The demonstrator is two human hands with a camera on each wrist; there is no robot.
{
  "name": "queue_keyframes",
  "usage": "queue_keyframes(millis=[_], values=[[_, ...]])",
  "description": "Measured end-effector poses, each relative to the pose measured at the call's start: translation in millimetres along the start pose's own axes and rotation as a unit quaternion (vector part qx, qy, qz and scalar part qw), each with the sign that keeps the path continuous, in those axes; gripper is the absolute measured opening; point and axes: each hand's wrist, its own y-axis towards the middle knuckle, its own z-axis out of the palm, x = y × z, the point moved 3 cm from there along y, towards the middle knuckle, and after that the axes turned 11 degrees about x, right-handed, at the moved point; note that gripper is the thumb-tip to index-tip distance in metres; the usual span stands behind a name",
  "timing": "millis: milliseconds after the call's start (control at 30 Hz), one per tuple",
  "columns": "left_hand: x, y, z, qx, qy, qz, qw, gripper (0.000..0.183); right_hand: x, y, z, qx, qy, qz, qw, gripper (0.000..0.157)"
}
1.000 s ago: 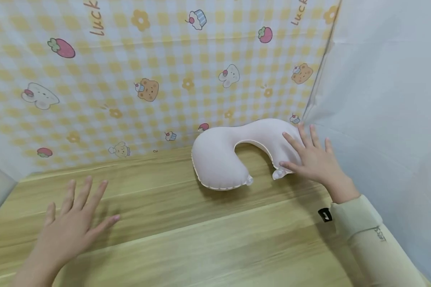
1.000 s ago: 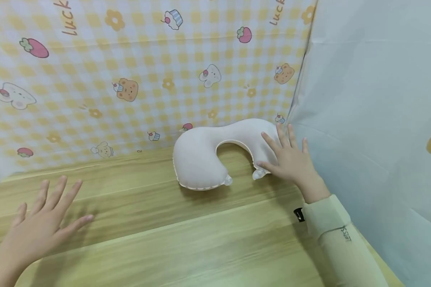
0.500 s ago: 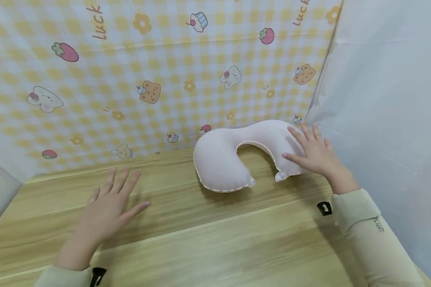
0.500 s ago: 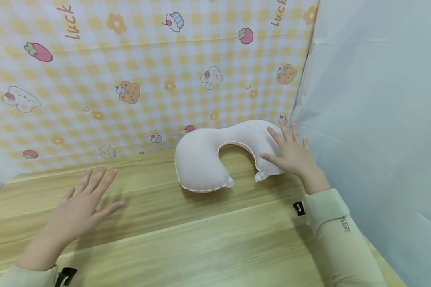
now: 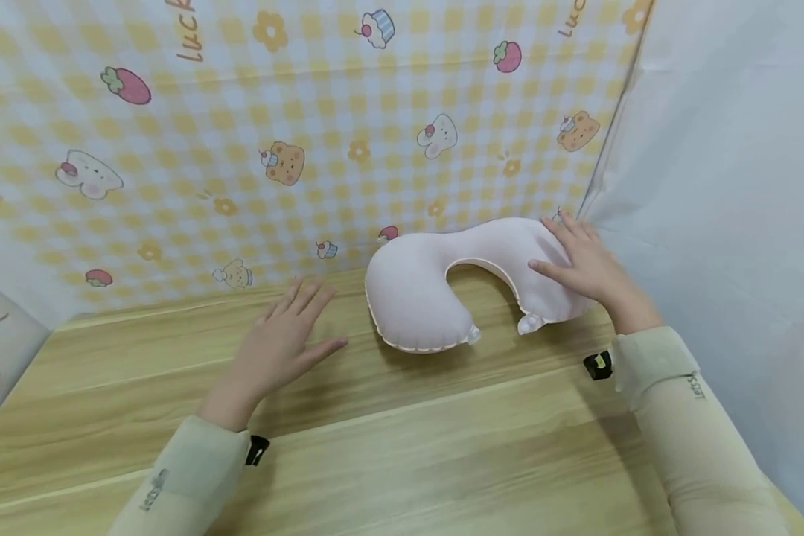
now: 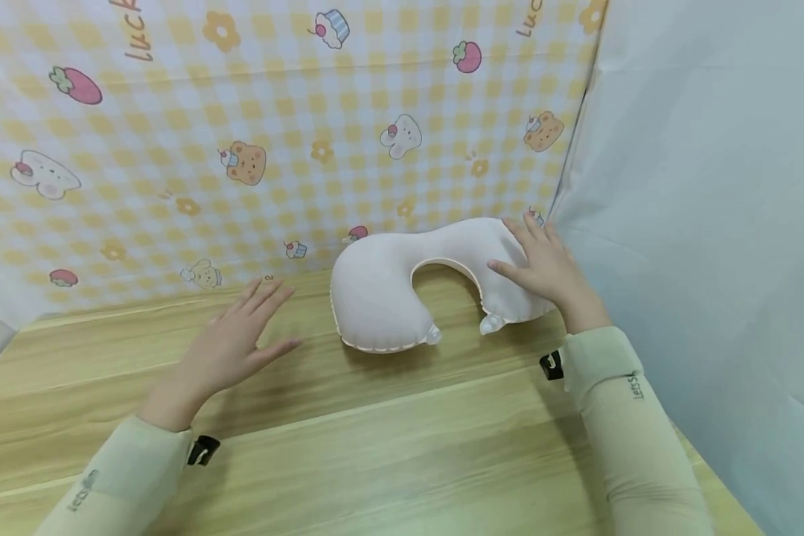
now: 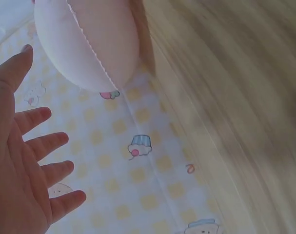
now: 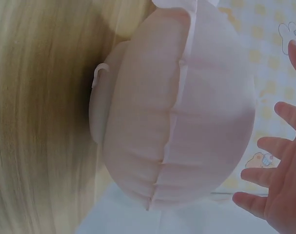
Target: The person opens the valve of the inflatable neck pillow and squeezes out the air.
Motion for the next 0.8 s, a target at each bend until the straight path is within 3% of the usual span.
queue_keyframes(millis=[333,567,800], values=[[-19.0,30.0,-2.8,-0.023,-0.028,0.046,0.9983,0.075,-4.0,14.5,-3.2,-0.017,0.100,-0.056,0.993,0.080],[-34.9,54.2,-8.4,-0.036,-0.043,0.076,0.9956,0.073,-11.1,24.9,-8.0,-0.014,0.115,-0.051,0.992,0.078],[-32.1,74.6,-2.3,-0.022,-0.084,0.062,0.9943,0.071,-17.6,31.7,-8.9,0.000,0.147,-0.034,0.989,0.079]])
